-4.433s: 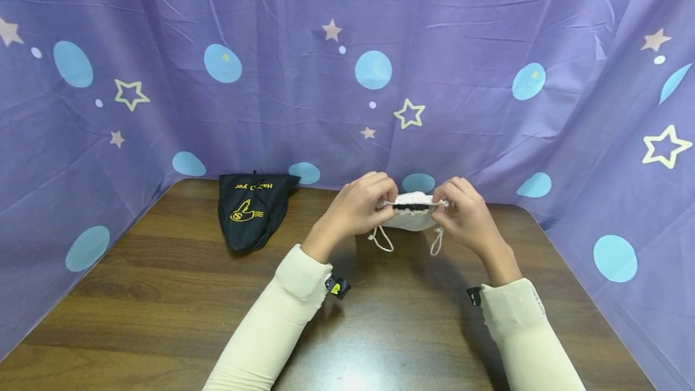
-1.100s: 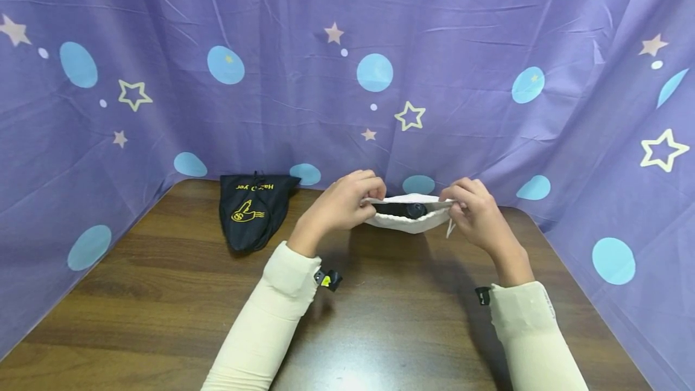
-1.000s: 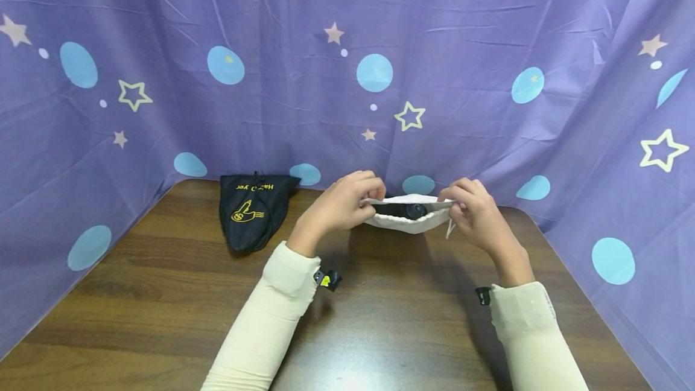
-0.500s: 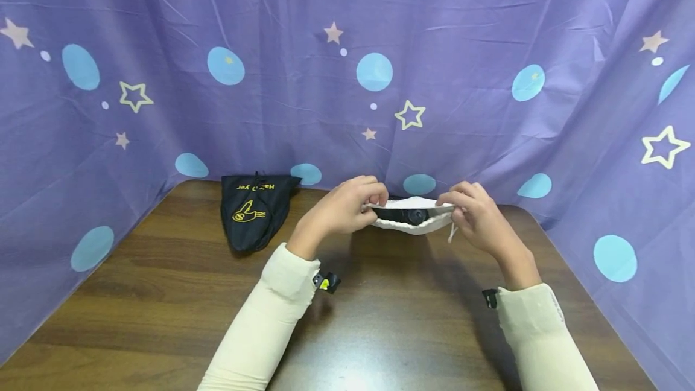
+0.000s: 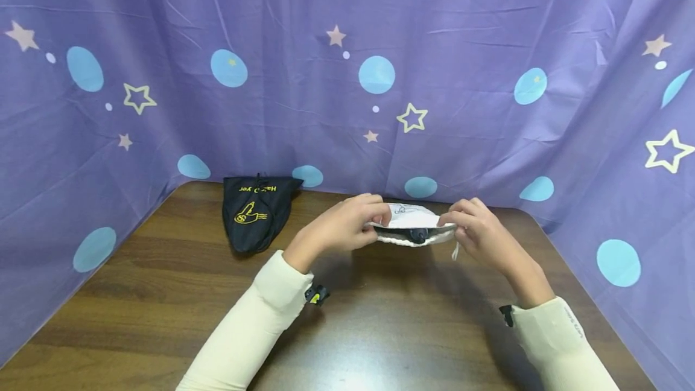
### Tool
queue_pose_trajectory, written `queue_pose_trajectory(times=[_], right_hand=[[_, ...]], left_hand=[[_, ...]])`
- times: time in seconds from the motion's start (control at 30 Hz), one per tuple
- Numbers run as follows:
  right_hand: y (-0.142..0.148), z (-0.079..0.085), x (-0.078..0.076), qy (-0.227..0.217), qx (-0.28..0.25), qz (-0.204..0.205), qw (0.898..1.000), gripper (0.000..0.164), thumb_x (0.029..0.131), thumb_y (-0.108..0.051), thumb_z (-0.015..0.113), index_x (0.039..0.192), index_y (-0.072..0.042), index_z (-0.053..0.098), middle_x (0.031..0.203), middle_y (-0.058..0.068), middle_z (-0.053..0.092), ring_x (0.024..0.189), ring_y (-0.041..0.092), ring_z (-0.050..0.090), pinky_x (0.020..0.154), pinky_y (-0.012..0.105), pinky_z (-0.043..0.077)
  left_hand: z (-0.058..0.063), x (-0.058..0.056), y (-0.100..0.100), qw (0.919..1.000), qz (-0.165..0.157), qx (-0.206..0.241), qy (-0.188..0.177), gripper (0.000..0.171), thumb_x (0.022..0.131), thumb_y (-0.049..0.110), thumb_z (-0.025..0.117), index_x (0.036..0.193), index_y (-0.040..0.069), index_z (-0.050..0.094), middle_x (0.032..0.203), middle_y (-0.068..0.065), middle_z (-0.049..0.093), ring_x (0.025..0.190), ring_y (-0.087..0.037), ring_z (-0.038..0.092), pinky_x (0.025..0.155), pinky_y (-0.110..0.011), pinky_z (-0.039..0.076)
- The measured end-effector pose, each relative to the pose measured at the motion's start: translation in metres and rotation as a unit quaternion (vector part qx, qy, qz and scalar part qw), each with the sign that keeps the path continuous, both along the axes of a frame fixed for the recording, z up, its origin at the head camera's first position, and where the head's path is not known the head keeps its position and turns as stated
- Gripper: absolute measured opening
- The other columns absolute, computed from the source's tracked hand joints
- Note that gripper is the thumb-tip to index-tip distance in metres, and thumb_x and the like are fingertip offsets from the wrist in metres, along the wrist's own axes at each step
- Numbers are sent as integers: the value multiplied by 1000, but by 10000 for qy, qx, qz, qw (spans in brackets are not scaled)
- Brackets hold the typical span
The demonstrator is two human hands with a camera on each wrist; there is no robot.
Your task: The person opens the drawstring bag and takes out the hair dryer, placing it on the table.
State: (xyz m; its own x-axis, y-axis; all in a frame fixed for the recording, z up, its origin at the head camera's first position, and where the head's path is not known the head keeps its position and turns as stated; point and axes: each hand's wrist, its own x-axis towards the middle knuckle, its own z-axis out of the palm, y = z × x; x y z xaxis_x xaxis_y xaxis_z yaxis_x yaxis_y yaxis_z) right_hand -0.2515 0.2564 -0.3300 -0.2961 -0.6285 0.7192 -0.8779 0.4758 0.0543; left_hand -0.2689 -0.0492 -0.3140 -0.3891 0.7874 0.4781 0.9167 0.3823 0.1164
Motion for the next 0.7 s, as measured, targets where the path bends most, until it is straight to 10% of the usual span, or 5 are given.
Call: queue_pose_trajectory(times=[0.7], right_hand=[[0,-21,31,-758,1249,-52,9893,47,71,7,49,105,-22,64,95,-13,52,86,7,40,75,19,32]], left_hand=[[-26,24,-1,9939,-164,-1067,211,27,71,1,59,91,18,52,84,8,42,80,-10,43,67,-23,38]])
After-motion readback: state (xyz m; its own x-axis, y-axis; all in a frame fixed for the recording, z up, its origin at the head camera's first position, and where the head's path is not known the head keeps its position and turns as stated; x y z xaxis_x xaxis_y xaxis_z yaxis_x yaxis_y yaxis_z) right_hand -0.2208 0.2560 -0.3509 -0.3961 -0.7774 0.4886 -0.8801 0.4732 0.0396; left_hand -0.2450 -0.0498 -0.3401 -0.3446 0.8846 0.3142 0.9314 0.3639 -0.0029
